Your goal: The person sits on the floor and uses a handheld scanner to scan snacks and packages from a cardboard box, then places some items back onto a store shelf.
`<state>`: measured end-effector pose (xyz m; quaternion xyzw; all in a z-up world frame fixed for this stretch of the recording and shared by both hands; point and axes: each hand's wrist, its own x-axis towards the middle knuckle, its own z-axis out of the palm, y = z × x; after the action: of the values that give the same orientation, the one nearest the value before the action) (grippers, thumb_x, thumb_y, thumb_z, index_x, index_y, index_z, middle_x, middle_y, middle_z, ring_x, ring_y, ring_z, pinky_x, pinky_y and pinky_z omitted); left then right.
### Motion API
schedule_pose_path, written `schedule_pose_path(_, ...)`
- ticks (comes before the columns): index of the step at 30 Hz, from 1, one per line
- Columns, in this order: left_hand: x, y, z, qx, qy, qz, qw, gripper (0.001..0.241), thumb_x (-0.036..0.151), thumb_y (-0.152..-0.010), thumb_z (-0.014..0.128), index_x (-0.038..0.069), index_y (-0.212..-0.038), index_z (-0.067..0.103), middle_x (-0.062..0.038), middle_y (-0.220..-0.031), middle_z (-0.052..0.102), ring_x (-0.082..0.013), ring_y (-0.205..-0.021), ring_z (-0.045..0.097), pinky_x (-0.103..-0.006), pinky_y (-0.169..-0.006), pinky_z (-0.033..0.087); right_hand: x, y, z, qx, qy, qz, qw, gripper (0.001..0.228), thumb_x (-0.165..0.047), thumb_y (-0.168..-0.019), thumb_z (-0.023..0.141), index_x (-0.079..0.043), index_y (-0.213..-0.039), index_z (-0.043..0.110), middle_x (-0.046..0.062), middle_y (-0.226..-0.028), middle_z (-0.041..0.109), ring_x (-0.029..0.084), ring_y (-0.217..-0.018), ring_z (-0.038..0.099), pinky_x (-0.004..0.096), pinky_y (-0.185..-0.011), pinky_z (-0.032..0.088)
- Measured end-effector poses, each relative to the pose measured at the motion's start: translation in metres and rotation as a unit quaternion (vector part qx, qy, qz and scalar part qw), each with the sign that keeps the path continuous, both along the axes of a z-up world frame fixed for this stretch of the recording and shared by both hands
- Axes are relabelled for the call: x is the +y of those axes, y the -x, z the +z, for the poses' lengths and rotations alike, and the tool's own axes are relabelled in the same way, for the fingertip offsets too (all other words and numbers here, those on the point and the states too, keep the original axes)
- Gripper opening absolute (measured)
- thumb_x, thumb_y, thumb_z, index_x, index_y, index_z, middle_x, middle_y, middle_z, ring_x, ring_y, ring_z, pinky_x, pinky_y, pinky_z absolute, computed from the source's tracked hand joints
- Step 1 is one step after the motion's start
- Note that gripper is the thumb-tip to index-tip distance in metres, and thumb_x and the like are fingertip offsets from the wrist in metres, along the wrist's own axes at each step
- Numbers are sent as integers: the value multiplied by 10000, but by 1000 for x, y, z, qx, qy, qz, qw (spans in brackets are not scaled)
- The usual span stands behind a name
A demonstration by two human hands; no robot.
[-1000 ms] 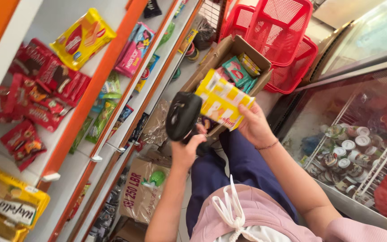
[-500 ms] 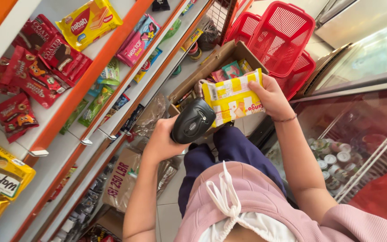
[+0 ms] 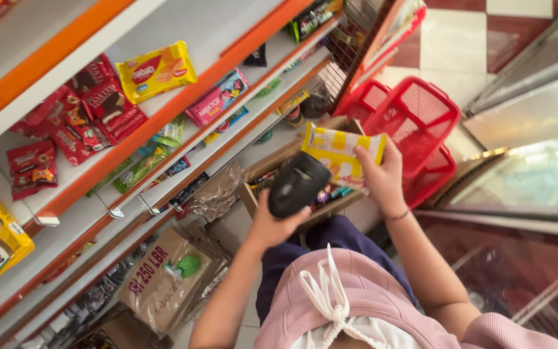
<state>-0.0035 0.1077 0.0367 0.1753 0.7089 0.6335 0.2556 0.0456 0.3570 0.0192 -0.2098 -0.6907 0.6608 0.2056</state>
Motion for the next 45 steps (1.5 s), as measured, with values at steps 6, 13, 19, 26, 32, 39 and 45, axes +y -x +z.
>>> schedule_pose_path(6,40,-10,10,-16,-178,-19,984,975,31,-760,797,25,-1602,306,-106,-1525,519,-151,-1396,505,-314,-1187,377,-28,23,11,45,4,85,995,229,-191,-1037,611,2,-1157,586,50,-988,647,90,-893,606,253,-773,496)
schedule_pose_path(13,32,-5,-20,-82,-158,130,975,664,-59,-850,700,-73,-1501,568,-215,-1400,664,-283,-1275,659,-452,-1106,523,-27,40,35,121,-29,261,957,334,-176,-1069,436,13,-1292,598,135,-1288,632,205,-1126,664,322,-1017,500)
schedule_pose_path(19,7,2,0,-158,-409,203,876,710,-99,-782,547,-18,-1484,484,-167,-1495,551,-329,-1356,574,-627,-1111,428,-21,65,42,114,-94,150,978,643,-28,-846,703,45,-1416,416,132,-1335,489,173,-1194,548,311,-992,499)
schedule_pose_path(26,-18,36,-6,-81,-254,212,940,687,-87,-823,643,-53,-1497,511,-157,-1460,617,-311,-1349,613,-453,-1167,469,-26,119,18,-38,182,256,949,283,-52,-999,650,59,-1258,623,70,-1094,759,99,-922,705,242,-828,571)
schedule_pose_path(32,-29,123,-13,45,-119,229,965,737,-30,-772,755,26,-1457,489,-88,-1315,653,-171,-1195,625,-319,-1068,491,-32,209,-6,51,81,208,974,235,6,-989,677,64,-1216,651,70,-1123,740,97,-999,704,240,-896,571)
schedule_pose_path(39,-7,234,-38,69,-96,222,968,703,29,-772,777,21,-1430,532,-90,-1280,677,-177,-1143,650,-330,-1023,514,-19,332,-39,112,-115,116,980,239,46,-937,719,40,-1174,692,80,-1044,766,117,-968,726,275,-881,588)
schedule_pose_path(45,8,267,-39,69,-63,222,971,765,93,-770,778,36,-1467,468,-105,-1293,661,-190,-1163,649,-325,-1034,500,-12,371,-42,55,-228,77,969,224,-12,-888,770,11,-1107,731,103,-929,782,140,-845,744,295,-803,585)
